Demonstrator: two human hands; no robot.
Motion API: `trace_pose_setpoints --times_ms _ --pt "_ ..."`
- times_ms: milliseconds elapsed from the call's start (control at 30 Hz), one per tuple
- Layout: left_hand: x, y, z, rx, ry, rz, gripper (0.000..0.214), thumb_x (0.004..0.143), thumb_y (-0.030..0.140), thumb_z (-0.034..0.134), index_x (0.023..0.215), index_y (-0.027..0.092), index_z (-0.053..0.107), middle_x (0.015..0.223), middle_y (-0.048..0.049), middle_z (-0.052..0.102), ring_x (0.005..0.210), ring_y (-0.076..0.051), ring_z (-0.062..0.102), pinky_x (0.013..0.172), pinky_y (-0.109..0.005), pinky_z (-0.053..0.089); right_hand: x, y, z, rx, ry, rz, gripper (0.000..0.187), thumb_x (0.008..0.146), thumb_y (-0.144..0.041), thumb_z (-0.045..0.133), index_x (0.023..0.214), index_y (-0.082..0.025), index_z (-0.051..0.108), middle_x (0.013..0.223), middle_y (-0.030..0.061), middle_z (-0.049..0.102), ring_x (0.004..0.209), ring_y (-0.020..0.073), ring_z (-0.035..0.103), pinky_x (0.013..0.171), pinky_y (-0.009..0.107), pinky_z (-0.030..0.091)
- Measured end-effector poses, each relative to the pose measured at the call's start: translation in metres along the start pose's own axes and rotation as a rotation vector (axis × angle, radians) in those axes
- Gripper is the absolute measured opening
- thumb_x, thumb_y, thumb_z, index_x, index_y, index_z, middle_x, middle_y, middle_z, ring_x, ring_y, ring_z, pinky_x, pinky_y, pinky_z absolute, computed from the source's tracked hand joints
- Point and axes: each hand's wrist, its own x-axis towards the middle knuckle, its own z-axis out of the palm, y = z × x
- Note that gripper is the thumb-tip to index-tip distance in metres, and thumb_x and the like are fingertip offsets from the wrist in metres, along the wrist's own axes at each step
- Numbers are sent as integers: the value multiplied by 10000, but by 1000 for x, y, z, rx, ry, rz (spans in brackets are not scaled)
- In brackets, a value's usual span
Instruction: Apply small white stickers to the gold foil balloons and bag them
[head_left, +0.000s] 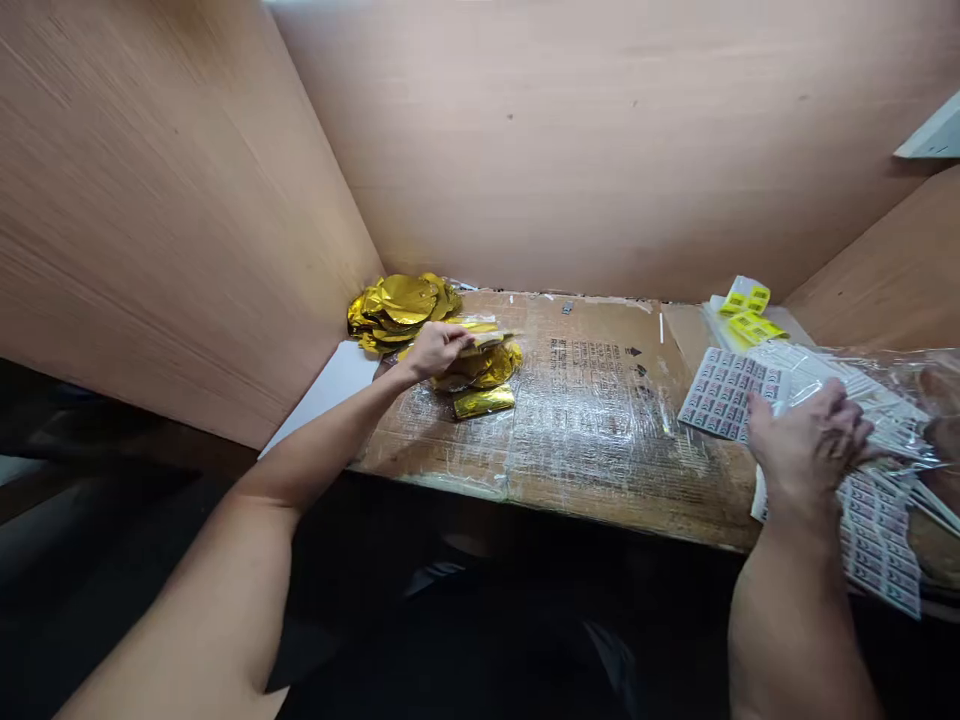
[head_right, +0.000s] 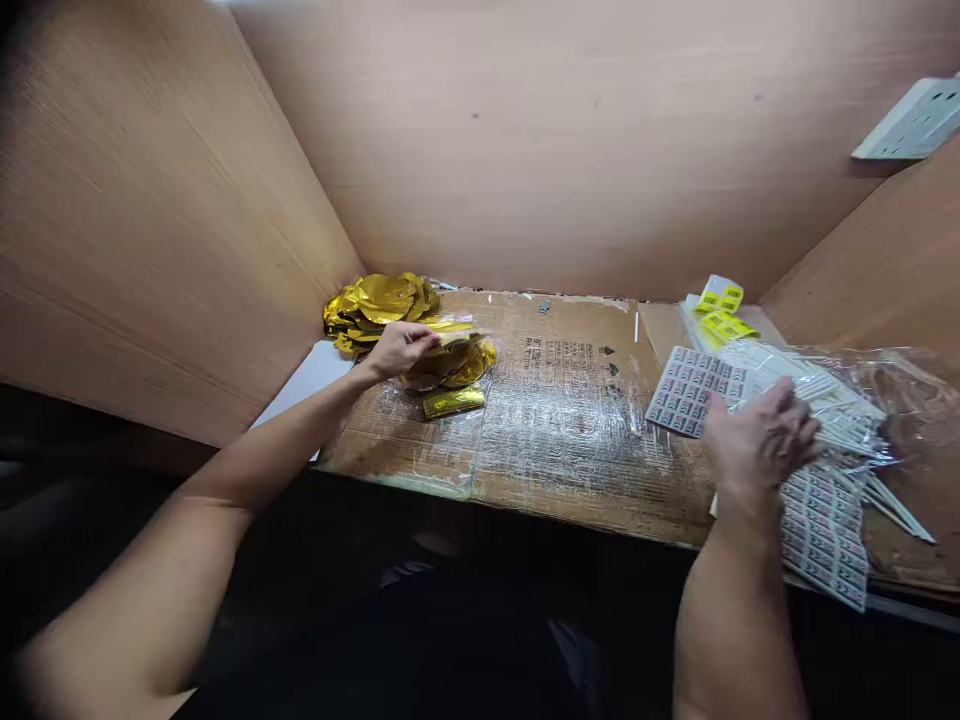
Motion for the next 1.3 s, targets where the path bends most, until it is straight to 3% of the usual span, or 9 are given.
trace_pose_setpoints --times_ms 100,167,233,433,667,900,1067,1167,1300 --pt "16 40 13 -307 118 65 441 777 571 848 783 134 784 668 -24 686 611 -132 552 607 -255 398 -26 -45 -9 496 -355 -108 639 994 -523 634 1501 -144 555 1272 244 735 1125 356 715 932 514 565" --pt "16 66 37 -562 171 46 503 650 589 947 731 133 751 687 -37 714 601 -118 569 605 -249 432 -56 -70 -11 810 -802 -155 758 1001 -641 591 1568 -150 487 1174 194 773 1033 317 761 905 483 613" --pt "7 88 70 -719 158 -59 554 566 599 996 680 145 698 670 -28 702 571 -102 557 573 -238 428 -86 -85 -12 992 -995 -157 884 985 -719 582 1647 -169 380 1260 207 754 1065 321 770 907 490 632" --pt "-35 132 170 -976 -135 -306 642 542 659 1003 642 150 624 601 28 603 541 -76 501 552 -221 408 -146 -83 -28 897 -650 -180 1316 697 -634 945 1735 -277 219 1739 205 360 1520 438 487 1205 657 460" --pt "-49 145 199 -785 -914 -76 571 739 494 956 1145 136 774 921 -82 762 837 -180 686 772 -290 511 -159 -29 -22 1161 -589 134 676 959 -491 715 1547 -222 514 1465 155 670 1137 276 767 1014 439 640" --pt "-71 143 232 -325 -757 0 550 885 658 685 660 174 551 580 49 451 537 -85 372 531 -246 267 -205 -10 -19 1082 -595 256 905 821 -417 851 1567 -254 367 1139 77 757 800 201 756 718 328 636" --pt "-59 155 229 -233 -885 -11 566 864 711 676 681 205 500 580 55 422 517 -97 374 525 -261 244 -217 -15 -21 984 -511 293 300 921 -317 638 1190 -241 530 665 -67 616 553 157 620 611 283 529" --pt "-50 161 222 -156 -908 95 540 852 670 716 676 192 535 606 40 462 565 -107 385 559 -267 262 -214 -10 -20 890 -448 255 180 924 -276 579 1097 -236 547 627 -66 584 535 153 562 618 281 484" --pt "-52 167 230 -108 -702 70 447 955 528 641 680 190 541 624 16 519 588 -119 420 584 -268 294 -213 -7 -22 745 -425 100 251 906 -213 539 1156 -220 549 651 -51 589 591 178 587 687 297 467"
